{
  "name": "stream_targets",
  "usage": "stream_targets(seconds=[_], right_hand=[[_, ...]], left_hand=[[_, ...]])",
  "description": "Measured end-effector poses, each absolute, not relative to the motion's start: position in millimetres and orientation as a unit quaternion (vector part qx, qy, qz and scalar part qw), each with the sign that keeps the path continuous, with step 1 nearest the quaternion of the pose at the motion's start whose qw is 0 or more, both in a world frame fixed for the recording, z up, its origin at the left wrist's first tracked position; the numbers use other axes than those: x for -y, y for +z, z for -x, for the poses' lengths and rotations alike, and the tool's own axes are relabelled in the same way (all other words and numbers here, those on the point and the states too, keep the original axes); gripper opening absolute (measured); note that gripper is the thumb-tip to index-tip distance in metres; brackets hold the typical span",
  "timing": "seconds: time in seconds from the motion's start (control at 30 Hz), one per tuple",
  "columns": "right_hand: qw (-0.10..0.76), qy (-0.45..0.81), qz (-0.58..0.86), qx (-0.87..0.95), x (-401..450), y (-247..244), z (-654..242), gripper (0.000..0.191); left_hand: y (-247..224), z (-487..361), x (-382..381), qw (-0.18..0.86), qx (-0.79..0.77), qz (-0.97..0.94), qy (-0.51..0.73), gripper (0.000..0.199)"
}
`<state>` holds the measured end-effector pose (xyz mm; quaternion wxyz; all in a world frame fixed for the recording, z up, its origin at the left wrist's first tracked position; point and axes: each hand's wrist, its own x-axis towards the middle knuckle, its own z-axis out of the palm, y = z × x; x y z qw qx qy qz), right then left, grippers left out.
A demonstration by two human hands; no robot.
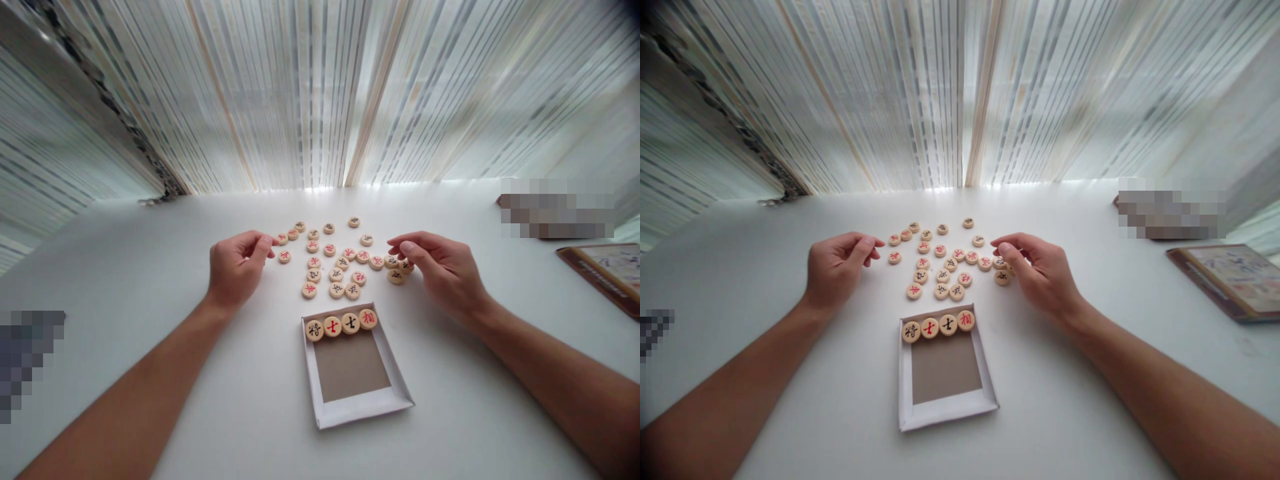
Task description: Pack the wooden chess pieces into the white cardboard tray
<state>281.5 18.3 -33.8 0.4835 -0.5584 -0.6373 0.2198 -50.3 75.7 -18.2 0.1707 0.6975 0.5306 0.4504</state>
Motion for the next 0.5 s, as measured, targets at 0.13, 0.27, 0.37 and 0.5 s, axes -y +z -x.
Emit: stream_targets(seconds=[0.13, 0.27, 0.37, 0.5], right_hand=[[0.483, 0.212, 0.563, 0.636, -19.6, -33.6, -281.6, 0.026], [0.479, 0.202, 0.567, 0.639, -21.7, -35.0, -281.1, 0.026], [0.484, 0.197, 0.572, 0.632, -24.9, -37.5, -281.3, 0.027], [0.498, 0.197, 0.573, 0.62, -29.1, -41.0, -282.3, 0.029]], left_hand=[[-22.3, 50.8, -76.9, 0.16, -0.535, -0.704, 0.44, 0.031], [-24.6, 52.5, -78.5, 0.168, -0.54, -0.704, 0.43, 0.03], [-25.5, 53.3, -78.9, 0.165, -0.546, -0.705, 0.422, 0.027], [-25.6, 55.1, -80.0, 0.156, -0.546, -0.708, 0.419, 0.028]])
